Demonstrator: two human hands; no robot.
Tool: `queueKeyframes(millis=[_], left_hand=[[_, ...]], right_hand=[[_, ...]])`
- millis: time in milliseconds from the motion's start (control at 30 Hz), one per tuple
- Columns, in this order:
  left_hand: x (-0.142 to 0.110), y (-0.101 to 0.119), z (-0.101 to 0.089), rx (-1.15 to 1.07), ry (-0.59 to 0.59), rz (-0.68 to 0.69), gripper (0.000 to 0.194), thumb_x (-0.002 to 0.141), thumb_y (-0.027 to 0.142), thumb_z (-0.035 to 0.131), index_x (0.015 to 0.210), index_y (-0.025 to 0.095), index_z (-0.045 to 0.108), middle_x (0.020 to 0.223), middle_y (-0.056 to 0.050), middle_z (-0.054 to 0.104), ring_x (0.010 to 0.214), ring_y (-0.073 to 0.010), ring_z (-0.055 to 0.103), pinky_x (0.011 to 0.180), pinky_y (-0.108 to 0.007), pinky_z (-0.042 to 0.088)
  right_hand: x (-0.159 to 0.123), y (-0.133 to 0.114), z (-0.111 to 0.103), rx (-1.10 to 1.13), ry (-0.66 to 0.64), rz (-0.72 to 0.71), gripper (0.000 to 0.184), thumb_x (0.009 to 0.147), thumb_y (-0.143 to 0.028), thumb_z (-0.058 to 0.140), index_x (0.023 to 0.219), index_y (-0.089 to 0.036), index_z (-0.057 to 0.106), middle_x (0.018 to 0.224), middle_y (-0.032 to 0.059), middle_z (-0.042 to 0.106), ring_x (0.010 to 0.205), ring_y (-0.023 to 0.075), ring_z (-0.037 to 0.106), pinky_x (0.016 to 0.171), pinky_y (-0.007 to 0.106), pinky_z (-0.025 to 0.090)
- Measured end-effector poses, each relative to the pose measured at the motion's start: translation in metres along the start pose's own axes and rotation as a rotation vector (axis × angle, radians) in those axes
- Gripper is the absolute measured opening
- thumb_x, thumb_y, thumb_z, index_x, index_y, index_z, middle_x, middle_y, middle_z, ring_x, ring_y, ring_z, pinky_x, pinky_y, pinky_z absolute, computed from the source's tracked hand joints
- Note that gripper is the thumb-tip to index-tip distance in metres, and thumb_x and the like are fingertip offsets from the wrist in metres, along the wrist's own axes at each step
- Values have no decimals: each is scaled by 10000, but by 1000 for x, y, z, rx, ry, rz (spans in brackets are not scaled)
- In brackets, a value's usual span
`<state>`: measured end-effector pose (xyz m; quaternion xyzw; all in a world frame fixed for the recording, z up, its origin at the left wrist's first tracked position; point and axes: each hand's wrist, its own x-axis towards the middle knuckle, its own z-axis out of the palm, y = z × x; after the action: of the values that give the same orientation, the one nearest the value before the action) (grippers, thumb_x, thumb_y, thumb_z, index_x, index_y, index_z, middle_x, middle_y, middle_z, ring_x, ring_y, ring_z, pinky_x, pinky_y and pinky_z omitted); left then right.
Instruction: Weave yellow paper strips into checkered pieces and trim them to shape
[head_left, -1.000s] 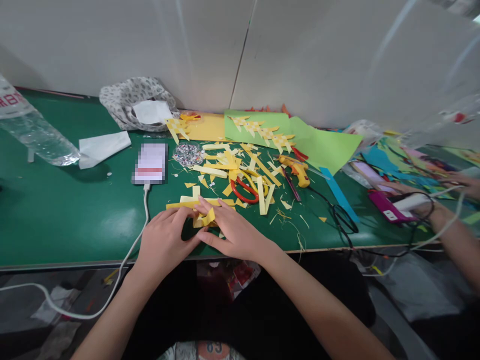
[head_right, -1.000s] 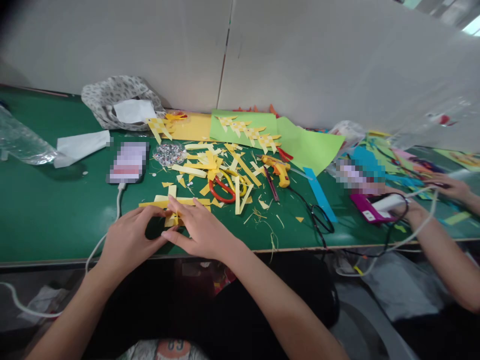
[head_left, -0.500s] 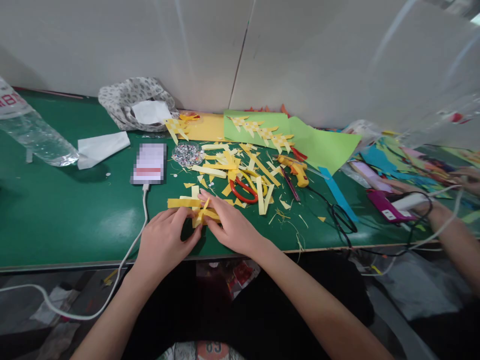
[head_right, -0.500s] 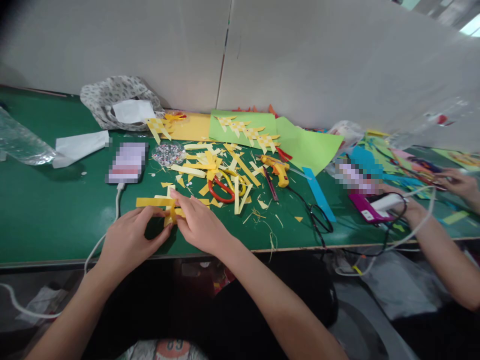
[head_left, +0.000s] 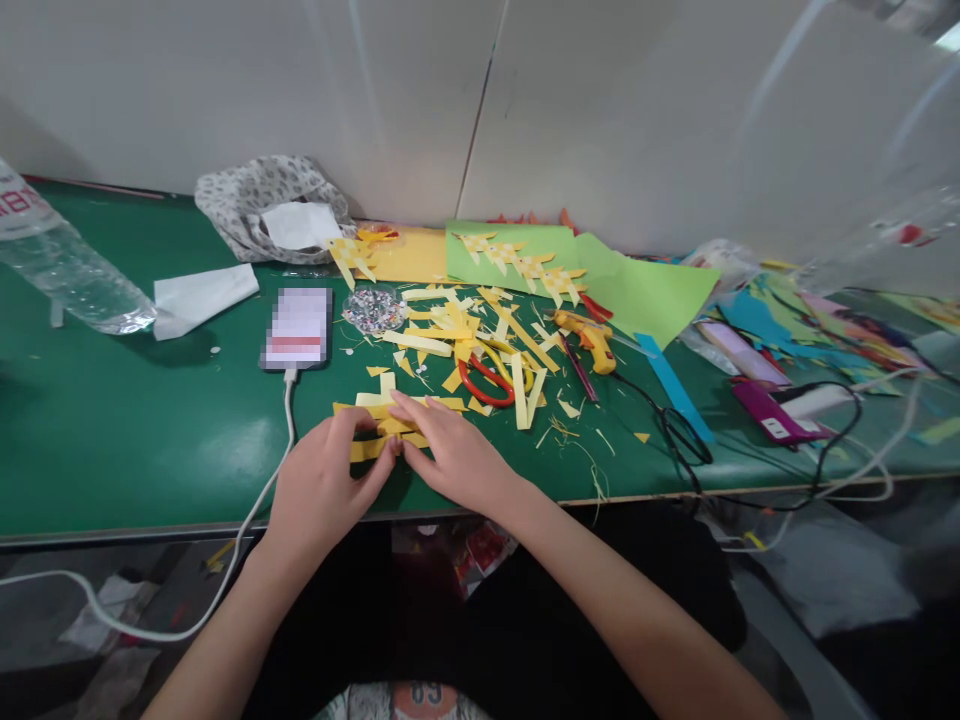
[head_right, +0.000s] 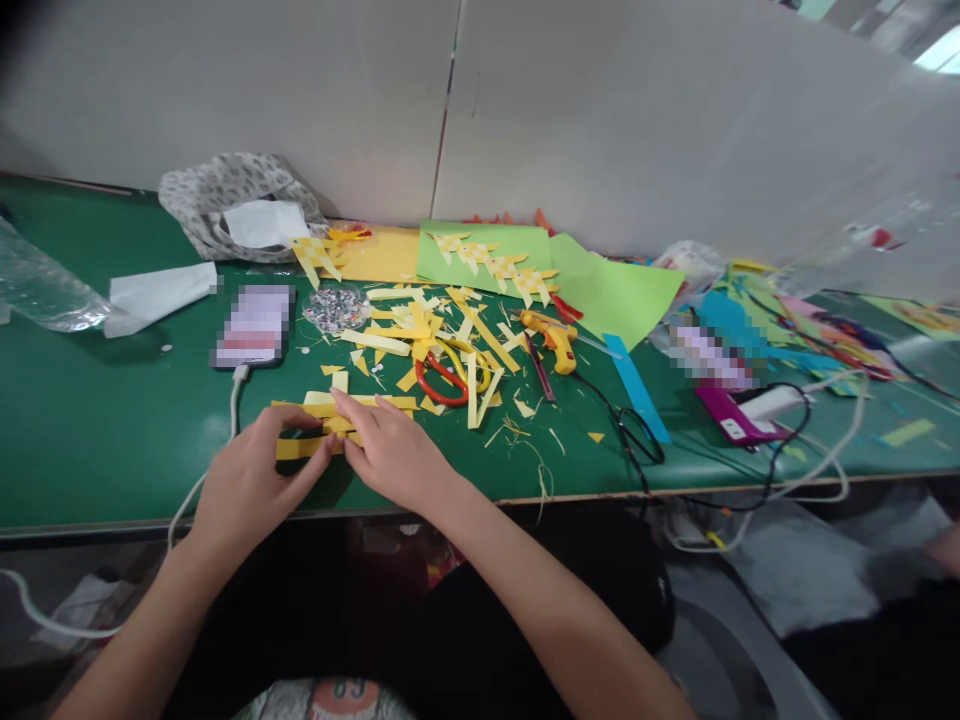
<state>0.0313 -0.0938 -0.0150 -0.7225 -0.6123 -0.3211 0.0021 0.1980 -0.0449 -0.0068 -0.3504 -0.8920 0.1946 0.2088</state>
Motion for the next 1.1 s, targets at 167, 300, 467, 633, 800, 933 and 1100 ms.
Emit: queueKeyframes(millis=[167, 300, 467, 633, 800, 933, 1100], left_hand=[[3, -2, -1, 112, 178, 109, 260, 808, 241, 567, 1063, 191, 553, 1148, -139, 592, 1077, -292, 544, 890, -421, 443], [5, -4, 0, 121, 79, 160, 266, 820, 221, 542, 1083, 225, 579, 1286, -105, 554, 1208, -302, 477, 955, -469, 399], [5, -6, 4, 79, -42, 126, 198, 855, 233, 495, 1004, 230, 626, 1023, -48, 706, 972, -243, 636, 943, -465, 402], [4, -5, 4, 72, -20, 126, 209, 852, 238, 502, 1004, 238, 645, 1039, -37, 705, 980, -241, 628, 939, -456, 407], [4, -5, 4, 74, -29, 114, 209, 859, 239, 496, 1011, 242, 639, 1050, -34, 700, 983, -238, 620, 936, -446, 407], [4, -5, 4, 66, -29, 118, 212, 855, 240, 497, 1011, 237, 641, 1049, -42, 699, 977, -240, 620, 928, -449, 413], [4, -6, 5, 67, -30, 120, 209, 862, 239, 490, 1010, 232, 637, 1051, -46, 696, 984, -239, 613, 928, -446, 408]], right_hand=[[0, 1, 1, -22, 10, -18, 516, 905, -215, 389, 1404, -201, 256, 1258, 76, 583, 1184, 190, 521, 1061, 445, 353], [-1, 1, 4, -34, 26, -35, 504, 910, -225, 384, 1400, -208, 266, 1258, 84, 578, 1174, 198, 526, 1044, 449, 372], [-2, 6, -8, -100, 254, -36, 360, 902, -208, 375, 1253, -214, 452, 1166, 86, 605, 1090, 198, 560, 945, 381, 457], [-7, 28, -51, -514, 495, 302, 199, 808, -240, 486, 991, -170, 522, 908, 111, 598, 875, 244, 565, 671, 367, 485], [-15, 43, -71, -674, 155, 618, 93, 694, -208, 538, 764, -195, 477, 639, 41, 531, 642, 210, 535, 482, 274, 347], [-14, 40, -71, -537, 253, 555, 78, 712, -135, 499, 726, -206, 468, 601, 8, 517, 582, 170, 535, 522, 273, 371], [-9, 29, -71, 304, 526, 329, 89, 788, -263, 543, 739, -214, 488, 727, -6, 571, 663, 135, 579, 618, 290, 484]])
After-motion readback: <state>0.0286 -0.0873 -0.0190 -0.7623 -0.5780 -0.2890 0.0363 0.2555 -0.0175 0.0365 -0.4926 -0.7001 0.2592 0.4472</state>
